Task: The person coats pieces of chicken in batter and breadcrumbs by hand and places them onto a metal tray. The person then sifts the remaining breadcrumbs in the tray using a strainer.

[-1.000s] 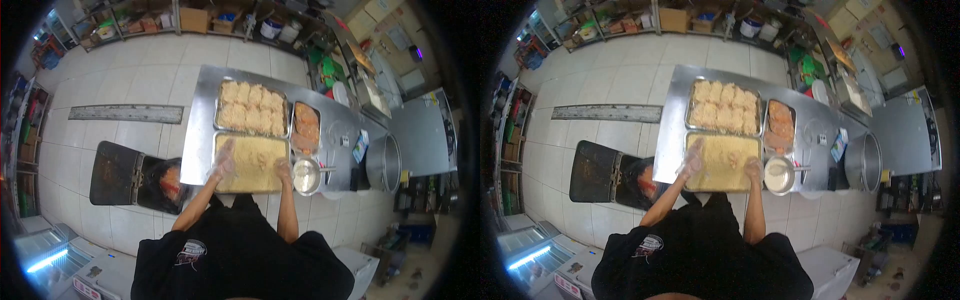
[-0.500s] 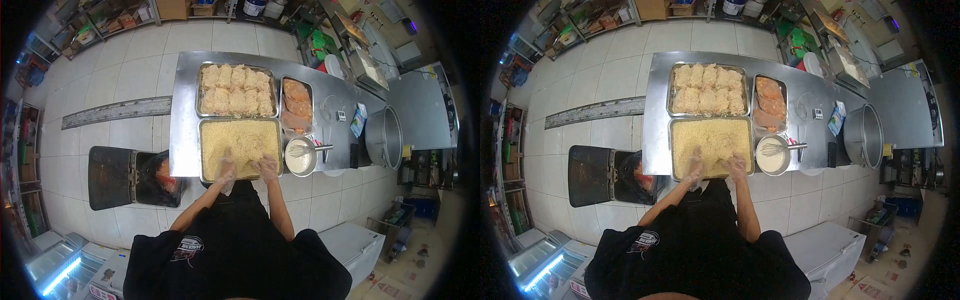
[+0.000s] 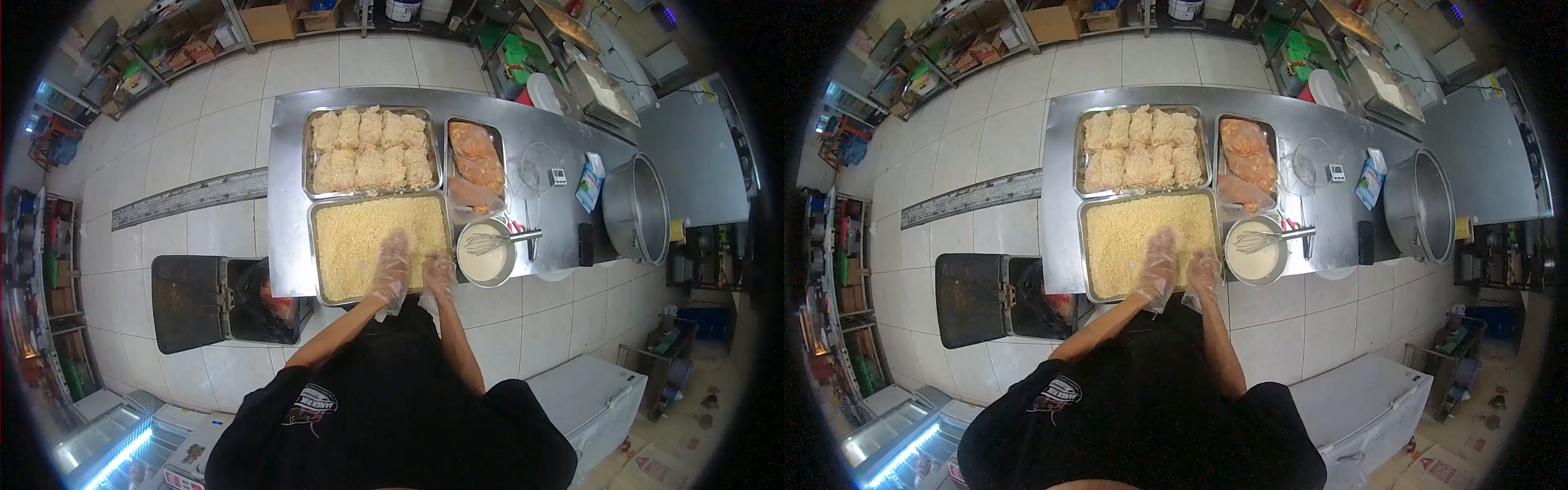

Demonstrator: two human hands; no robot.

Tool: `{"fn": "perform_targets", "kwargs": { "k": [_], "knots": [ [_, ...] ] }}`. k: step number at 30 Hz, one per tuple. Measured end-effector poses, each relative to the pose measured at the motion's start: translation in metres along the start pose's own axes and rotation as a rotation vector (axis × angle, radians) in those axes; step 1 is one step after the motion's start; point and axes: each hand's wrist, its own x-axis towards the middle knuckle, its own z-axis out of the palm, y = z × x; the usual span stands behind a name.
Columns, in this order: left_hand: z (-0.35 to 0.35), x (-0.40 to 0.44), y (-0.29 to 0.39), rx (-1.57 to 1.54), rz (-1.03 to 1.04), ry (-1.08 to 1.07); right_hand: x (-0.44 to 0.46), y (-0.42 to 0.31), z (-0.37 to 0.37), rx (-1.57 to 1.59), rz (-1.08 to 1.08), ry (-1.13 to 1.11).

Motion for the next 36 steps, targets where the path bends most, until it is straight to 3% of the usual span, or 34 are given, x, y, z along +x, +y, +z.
{"fn": "perform_targets", "kwargs": {
  "k": [4,6,8,9,10,14,16,20,22,25,27,29,31,33,36],
  "knots": [
    [0.012,0.019,0.002,-0.290,0.215,-0.152,0.024,0.008,-0.005,0.232,-0.113,0.168],
    [0.026,0.017,-0.023,0.096,0.102,-0.107,0.031,-0.008,-0.002,0.258,-0.128,0.236],
    [0.020,0.006,-0.036,0.010,0.055,-0.123,0.043,-0.020,0.015,-0.128,0.125,-0.044],
    [0.016,0.000,-0.043,-0.069,0.005,-0.140,0.048,-0.026,0.021,-0.132,0.121,-0.039],
    [0.015,-0.005,-0.052,-0.255,-0.006,-0.102,0.053,-0.031,0.031,0.020,0.168,-0.119],
    [-0.004,-0.029,-0.081,-0.316,-0.040,0.092,0.060,-0.027,0.050,0.410,0.194,-0.383],
    [-0.035,-0.042,-0.088,-0.575,-0.179,0.239,0.056,-0.038,0.034,0.292,0.125,-0.341],
    [-0.051,-0.043,-0.120,-0.653,-0.245,0.294,0.057,-0.073,-0.040,0.097,-0.135,-0.393],
    [-0.084,-0.022,-0.139,-0.688,-0.259,0.282,0.045,-0.079,-0.062,0.185,-0.245,-0.101],
    [-0.071,0.043,-0.175,-0.345,-0.311,0.124,0.049,-0.082,-0.079,0.222,-0.128,-0.113],
    [-0.043,0.085,-0.187,-0.261,-0.321,0.103,0.048,-0.069,-0.077,0.200,-0.218,-0.037],
    [-0.010,0.109,-0.182,-0.187,-0.322,0.115,0.049,-0.069,-0.081,0.213,-0.168,-0.065],
    [0.011,0.114,-0.166,-0.128,-0.329,0.216,0.046,-0.107,-0.106,0.243,-0.139,-0.146],
    [0.017,0.114,-0.164,-0.090,-0.317,0.401,0.044,-0.110,-0.102,0.499,-0.005,-0.169],
    [0.030,0.108,-0.178,-0.008,-0.278,0.694,0.070,-0.093,-0.063,0.301,-0.122,-0.116]
  ]
}}
